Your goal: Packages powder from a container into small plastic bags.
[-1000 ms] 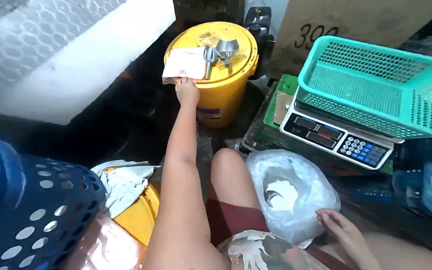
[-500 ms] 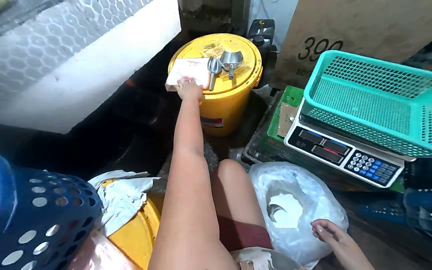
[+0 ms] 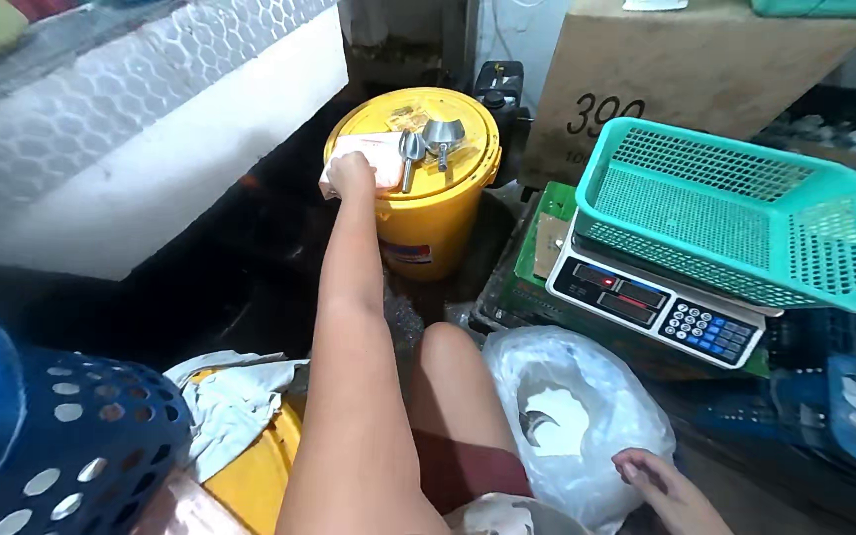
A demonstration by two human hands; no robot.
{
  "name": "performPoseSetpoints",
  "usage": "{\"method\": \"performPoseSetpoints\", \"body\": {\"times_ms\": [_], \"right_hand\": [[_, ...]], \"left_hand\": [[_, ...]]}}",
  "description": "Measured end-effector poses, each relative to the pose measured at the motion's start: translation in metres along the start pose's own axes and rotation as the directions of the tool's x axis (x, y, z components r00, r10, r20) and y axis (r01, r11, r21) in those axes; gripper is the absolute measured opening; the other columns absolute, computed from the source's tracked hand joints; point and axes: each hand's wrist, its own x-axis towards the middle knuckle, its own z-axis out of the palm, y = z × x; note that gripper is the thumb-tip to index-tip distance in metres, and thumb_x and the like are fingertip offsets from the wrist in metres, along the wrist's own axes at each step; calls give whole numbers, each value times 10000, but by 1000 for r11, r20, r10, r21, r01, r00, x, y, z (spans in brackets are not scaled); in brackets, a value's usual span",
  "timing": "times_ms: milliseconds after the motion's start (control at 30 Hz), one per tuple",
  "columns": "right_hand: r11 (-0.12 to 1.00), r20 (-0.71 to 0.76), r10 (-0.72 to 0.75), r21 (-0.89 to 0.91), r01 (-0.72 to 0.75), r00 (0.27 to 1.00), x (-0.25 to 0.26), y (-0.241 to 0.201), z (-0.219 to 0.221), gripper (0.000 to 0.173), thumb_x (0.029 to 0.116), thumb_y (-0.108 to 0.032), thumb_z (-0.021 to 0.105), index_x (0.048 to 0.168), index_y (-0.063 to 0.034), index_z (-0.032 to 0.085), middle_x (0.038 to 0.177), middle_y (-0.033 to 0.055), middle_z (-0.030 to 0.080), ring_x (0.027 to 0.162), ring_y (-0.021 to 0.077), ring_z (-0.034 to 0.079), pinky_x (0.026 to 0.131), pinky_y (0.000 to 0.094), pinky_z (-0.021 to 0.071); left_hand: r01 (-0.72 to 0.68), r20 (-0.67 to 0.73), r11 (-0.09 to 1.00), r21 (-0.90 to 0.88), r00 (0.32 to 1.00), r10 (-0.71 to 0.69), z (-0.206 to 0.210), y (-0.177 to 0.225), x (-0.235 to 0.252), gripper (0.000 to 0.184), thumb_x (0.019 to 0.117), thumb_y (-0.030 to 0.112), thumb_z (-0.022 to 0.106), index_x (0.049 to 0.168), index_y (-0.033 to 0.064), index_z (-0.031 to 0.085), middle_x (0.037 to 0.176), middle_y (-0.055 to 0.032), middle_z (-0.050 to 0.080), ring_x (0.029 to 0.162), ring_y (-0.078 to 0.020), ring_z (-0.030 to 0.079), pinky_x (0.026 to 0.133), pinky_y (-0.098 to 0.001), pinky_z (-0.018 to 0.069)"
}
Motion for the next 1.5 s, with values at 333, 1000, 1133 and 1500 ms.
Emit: {"method": "performPoseSetpoints", "body": {"times_ms": [333,1000,1133,1500], "right_hand": [[997,-16,-72,-1,72,997,3,2,6,257,1013,-91,543,1172,81,648,1087,192,670,972,191,646,893,355,528],[975,-112,-222,-21,221,969,1,13,-6,292,1004,-131,557,1205,61,648,1144,215,682,1012,269,674,915,430,541],[957,-107,-288,-12,289,952,8,-7,-15,356,1016,-142,560,1309,59,588,1223,241,647,1060,304,663,936,449,537],[742,-405,-521,220,633,751,24,-112,-16,1118,703,-297,905,1580,-10,274,1605,207,363,1401,337,470,1039,507,495]], "left_hand": [[-80,-187,994,74,978,93,-83,11,-7,281,1015,258,586,1201,103,729,1256,-183,701,1316,-386,561,1107,-593,374],[-391,-254,867,-309,912,321,-204,82,-83,354,1063,247,514,1267,-20,626,1187,-210,672,1051,-294,669,964,-499,510],[-501,-83,775,-385,855,512,-220,123,-140,333,1068,276,545,1229,1,641,1017,-120,660,801,-157,600,776,-373,513],[-464,241,483,-742,488,839,-184,213,-315,150,1074,194,551,1000,82,617,648,60,510,460,1,427,430,-136,376]]}}
